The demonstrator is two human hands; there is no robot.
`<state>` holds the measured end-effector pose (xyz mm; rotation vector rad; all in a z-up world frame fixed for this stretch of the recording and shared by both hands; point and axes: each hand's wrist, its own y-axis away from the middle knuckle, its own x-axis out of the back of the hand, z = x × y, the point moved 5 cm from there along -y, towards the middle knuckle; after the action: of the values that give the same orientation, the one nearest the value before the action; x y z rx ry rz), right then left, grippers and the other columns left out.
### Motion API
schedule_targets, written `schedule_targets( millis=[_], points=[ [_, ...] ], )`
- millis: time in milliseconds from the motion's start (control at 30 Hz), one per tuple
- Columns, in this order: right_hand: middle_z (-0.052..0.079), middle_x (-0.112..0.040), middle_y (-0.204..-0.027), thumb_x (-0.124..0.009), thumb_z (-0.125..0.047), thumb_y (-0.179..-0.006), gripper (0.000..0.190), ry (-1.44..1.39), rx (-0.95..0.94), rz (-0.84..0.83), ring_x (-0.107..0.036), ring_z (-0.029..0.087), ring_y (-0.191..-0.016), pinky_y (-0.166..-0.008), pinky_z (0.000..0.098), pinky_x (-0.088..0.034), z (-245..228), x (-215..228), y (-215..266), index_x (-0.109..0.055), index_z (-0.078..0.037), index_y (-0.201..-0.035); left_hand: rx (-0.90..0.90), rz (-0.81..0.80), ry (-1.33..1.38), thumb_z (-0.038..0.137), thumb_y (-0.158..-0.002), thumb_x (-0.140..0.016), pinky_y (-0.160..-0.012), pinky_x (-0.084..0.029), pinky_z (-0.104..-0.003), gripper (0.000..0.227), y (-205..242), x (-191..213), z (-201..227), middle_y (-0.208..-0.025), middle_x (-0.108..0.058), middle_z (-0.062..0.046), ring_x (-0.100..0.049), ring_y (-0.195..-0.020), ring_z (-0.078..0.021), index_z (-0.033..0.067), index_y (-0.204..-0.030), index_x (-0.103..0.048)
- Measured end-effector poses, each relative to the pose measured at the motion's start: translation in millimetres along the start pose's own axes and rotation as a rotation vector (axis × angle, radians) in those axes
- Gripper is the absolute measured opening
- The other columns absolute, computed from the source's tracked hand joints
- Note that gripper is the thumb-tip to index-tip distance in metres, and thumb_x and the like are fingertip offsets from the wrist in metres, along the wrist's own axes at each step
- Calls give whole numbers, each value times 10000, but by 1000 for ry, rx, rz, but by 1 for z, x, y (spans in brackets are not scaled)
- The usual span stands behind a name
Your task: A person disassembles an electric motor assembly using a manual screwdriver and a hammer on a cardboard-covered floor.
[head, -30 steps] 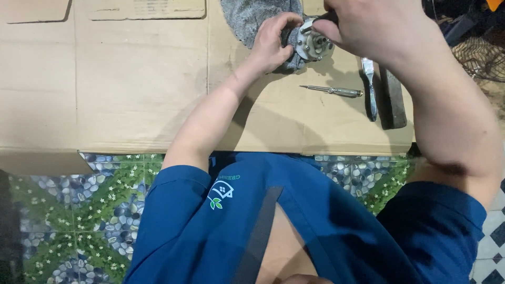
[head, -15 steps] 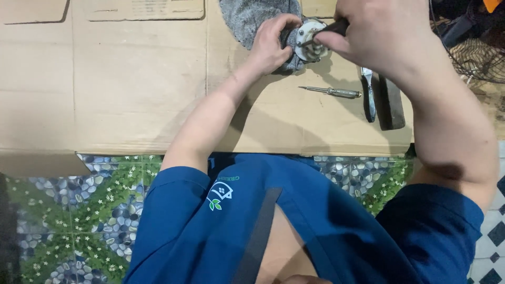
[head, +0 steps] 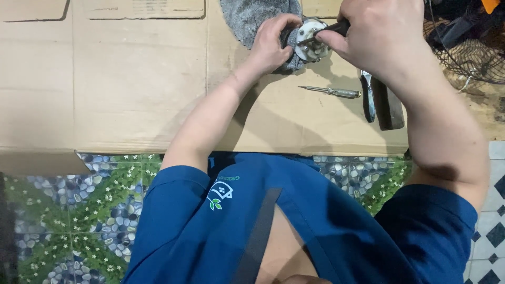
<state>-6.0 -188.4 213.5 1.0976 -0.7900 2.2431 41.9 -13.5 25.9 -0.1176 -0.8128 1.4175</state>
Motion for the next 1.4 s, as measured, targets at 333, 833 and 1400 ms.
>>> schedule_targets(
  millis=[333,833,1400],
  points=[
    [-3,-689,-1006,-827,-223,-775,290,-351,184,-67,-690,228,-883,-767,362,-528,-10,30,-18,-812,-183,-1062,-13,-5,3,-74,-650,-684,-1005,-470,-379,575,-1,0,1,-1093,-721,-4,-682,-1018,-226,155,-1173,-613],
    [-9,-719,-954,-706,-130,-871,122,-267,236,66,-705,178,-836,-753,292,-550,-13,38,-19,-757,-132,-981,10,-20,-12,-94,-668,-695,-1056,-459,-401,597,0,-3,-4,-1125,-717,6,-681,-1065,-212,177,-1193,-609],
    [-136,-725,-929,-795,-497,-1028,238,31,34,-62,-685,68,-719,-649,198,-514,11,51,41,-774,-285,-1135,1,0,21,-84,-668,-680,-1044,-477,-396,585,2,-3,-2,-1119,-731,2,-689,-1060,-219,160,-1197,-621]
  ],
)
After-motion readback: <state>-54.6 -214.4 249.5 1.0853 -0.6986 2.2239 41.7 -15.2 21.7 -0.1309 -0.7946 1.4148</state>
